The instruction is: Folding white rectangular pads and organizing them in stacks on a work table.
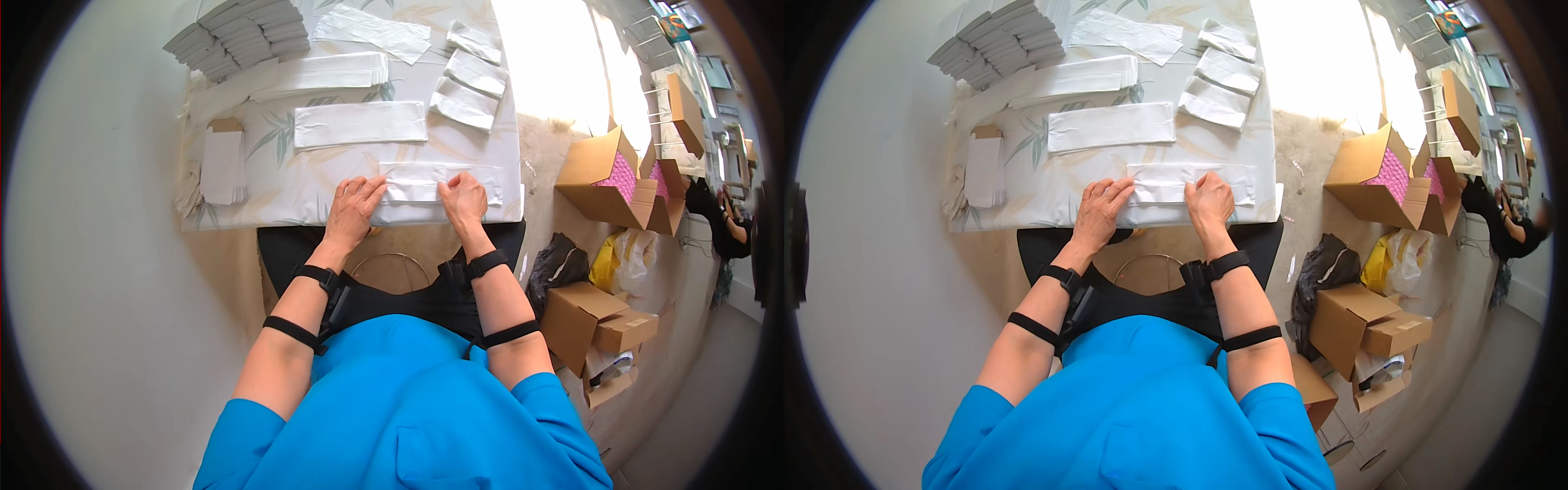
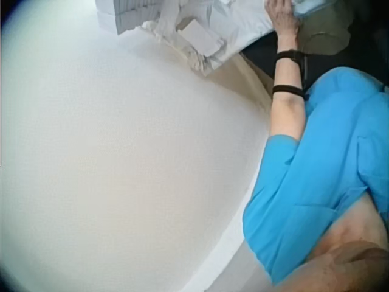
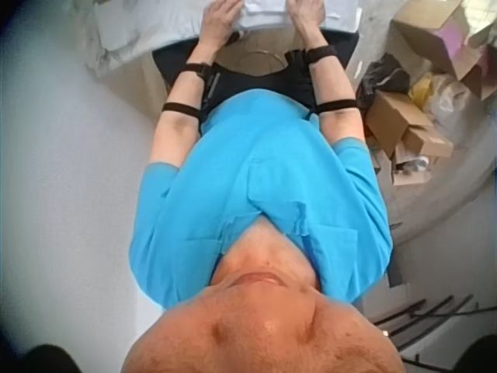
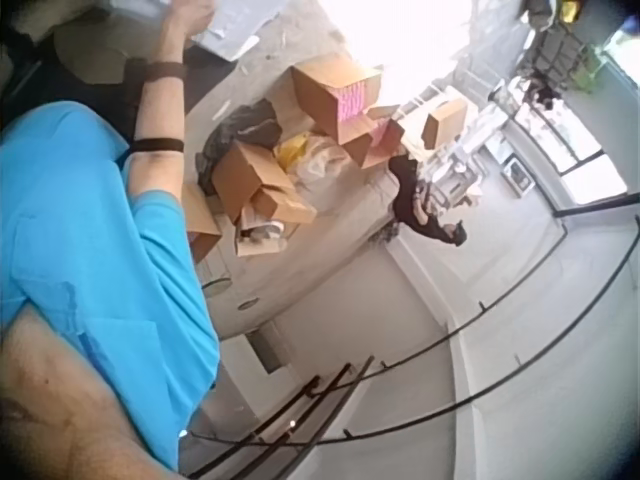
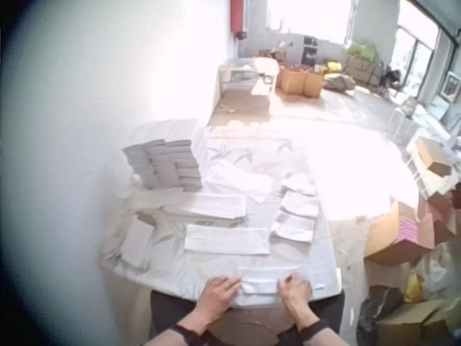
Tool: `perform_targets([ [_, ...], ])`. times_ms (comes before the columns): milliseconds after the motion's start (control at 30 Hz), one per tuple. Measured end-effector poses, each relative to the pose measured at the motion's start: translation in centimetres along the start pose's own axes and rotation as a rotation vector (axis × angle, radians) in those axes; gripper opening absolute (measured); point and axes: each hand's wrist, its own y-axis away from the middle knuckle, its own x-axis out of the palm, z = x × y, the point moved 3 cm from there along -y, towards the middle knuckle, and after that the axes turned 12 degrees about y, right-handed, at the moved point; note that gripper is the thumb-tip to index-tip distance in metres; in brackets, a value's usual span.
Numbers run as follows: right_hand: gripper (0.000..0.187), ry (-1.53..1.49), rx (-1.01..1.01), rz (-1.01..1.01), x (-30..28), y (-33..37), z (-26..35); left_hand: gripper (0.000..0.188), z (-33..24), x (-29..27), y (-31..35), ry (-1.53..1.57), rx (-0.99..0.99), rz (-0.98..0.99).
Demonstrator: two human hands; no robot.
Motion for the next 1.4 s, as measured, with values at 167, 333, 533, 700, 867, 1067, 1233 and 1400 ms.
perform_targets([
  [167,0.02,0.008,0.064,-0.085,-1.1,0.1,-1.7,0.041,-0.3,-0.4,-0.4,-0.005,0.007,-0.002],
  [333,0.016,-0.515,-0.015,0.047,-1.8,-0.7,-0.2,0.029,-2.1,-2.1,-2.3,0.211,-0.088,-0.13],
  [533,0.014,-0.819,0.081,0.423,2.2,-1.8,1.1,0.008,-0.2,1.5,-4.9,0.481,-0.139,-0.051],
  [700,0.015,-0.784,0.117,0.457,2.0,-2.2,0.9,0.01,1.0,1.6,-4.7,0.586,-0.208,-0.006],
  [867,0.017,-0.596,0.163,0.151,-1.2,-2.2,-2.4,0.02,1.9,-1.4,-3.0,0.546,-0.604,-0.275],
  [1067,0.025,-0.175,0.153,0.118,0.3,-1.2,-2.9,0.028,1.3,0.9,-1.8,0.587,-0.78,-0.141],
  [1233,0.025,-0.194,0.116,0.179,1.1,-0.6,-2.9,0.025,1.3,1.4,-1.7,0.515,-0.701,-0.143],
  [1400,0.025,-0.228,0.109,0.205,1.4,0.0,-3.0,0.026,1.7,1.6,-1.4,0.514,-0.582,-0.187],
])
